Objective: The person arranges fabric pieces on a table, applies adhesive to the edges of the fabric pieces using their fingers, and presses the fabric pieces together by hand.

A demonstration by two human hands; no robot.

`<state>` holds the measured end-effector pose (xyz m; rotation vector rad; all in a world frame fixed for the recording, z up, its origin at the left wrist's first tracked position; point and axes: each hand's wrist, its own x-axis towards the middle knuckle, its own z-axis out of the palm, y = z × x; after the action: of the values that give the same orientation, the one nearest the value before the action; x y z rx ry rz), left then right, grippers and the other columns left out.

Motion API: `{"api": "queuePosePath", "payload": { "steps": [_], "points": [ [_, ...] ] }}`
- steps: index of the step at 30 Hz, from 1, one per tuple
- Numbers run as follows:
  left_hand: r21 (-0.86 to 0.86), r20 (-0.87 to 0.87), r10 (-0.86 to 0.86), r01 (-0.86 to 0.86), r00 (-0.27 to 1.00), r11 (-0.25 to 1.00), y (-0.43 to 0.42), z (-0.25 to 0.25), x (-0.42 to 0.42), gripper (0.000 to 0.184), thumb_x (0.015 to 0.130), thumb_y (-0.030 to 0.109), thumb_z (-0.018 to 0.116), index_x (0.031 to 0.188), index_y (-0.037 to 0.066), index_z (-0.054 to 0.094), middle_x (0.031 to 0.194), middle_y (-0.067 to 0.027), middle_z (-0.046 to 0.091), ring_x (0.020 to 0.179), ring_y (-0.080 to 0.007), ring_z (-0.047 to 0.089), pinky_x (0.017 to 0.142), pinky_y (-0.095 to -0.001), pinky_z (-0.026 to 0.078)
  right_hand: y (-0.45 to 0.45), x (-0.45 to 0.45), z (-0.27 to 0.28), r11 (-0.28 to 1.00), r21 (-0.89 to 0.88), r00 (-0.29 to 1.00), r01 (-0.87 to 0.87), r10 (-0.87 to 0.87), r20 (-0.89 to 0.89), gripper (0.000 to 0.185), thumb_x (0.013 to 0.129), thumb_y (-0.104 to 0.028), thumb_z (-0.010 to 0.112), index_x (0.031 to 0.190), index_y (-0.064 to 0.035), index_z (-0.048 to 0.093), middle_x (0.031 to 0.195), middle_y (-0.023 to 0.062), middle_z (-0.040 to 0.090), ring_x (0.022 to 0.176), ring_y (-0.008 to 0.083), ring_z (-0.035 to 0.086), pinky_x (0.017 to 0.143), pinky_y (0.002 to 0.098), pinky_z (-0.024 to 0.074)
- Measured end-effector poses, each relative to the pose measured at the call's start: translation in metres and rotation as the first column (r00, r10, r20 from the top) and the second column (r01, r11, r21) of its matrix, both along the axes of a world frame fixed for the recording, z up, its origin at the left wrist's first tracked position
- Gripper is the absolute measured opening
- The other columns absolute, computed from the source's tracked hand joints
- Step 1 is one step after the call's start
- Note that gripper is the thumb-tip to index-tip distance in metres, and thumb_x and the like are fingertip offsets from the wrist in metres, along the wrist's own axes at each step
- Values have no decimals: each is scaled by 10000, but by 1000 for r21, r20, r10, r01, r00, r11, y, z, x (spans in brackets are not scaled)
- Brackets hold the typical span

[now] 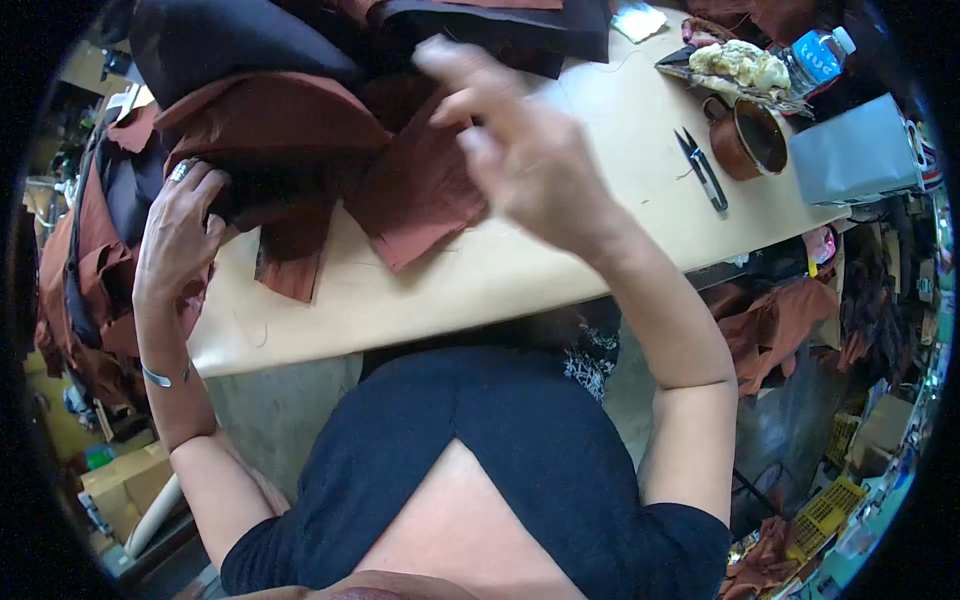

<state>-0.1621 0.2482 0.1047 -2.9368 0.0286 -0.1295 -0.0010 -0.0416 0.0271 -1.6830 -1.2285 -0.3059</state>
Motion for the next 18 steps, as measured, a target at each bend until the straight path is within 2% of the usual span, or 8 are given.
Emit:
{"api": "queuePosePath", "payload": {
  "steps": [3,4,5,8,11,13,16,18],
  "points": [
    [-64,-36,21,-23,999,998,3,2,-1,304,684,49,551,983,-6,560,974,-172,553,927,-358,540,855,-425,436,36,-17,-12,974,-220,940,-46,117,320,648,800,12,511,1405,-157,354,1088,85,592,650,199,604,587,301,477],
    [-82,-27,19,-21,999,996,2,3,-1,287,699,63,558,977,-8,568,958,-167,565,916,-353,549,850,-419,441,42,-26,-11,922,-381,922,65,91,377,695,806,-20,513,1440,-214,303,991,91,603,632,222,609,588,328,497],
    [-122,-37,35,-39,999,992,0,5,-2,281,721,87,567,986,-5,570,970,-171,573,920,-353,554,849,-418,439,52,-23,-24,918,-369,897,148,33,441,698,829,-84,515,1458,-240,254,784,79,578,604,217,594,581,349,487],
    [-198,-12,90,-91,996,976,2,4,-5,274,779,157,594,1005,2,579,995,-182,595,927,-355,567,842,-417,436,55,-15,-37,866,-452,917,214,-19,399,677,850,-100,509,1460,-235,246,746,83,585,614,223,601,595,363,489],
    [-207,49,164,-151,985,967,12,-2,-9,236,825,188,601,972,3,596,954,-204,618,901,-379,581,802,-429,444,37,-10,-28,956,-294,984,-17,69,166,687,856,-144,578,1456,-213,250,749,103,599,606,244,603,592,371,476],
    [-144,116,176,-159,977,977,28,-4,-14,207,834,168,593,955,0,595,926,-205,620,878,-388,582,781,-433,450,11,-4,-13,967,-223,986,-121,91,-139,769,802,-67,615,1460,-189,237,769,76,543,616,173,542,617,309,457],
    [-138,152,194,-174,969,975,54,-1,-21,180,848,119,574,975,-9,577,920,-220,616,867,-402,580,757,-447,451,-25,2,8,963,-213,848,-166,29,-530,878,729,57,626,1473,-137,202,875,42,453,669,78,450,685,213,417],
    [-112,146,285,-270,947,956,50,5,-22,189,850,104,561,1000,-10,570,928,-228,609,879,-403,579,762,-444,449,-33,8,0,961,-142,804,-237,112,-585,906,702,79,592,1479,-145,182,909,36,447,709,78,446,698,209,424]
  ]
}}
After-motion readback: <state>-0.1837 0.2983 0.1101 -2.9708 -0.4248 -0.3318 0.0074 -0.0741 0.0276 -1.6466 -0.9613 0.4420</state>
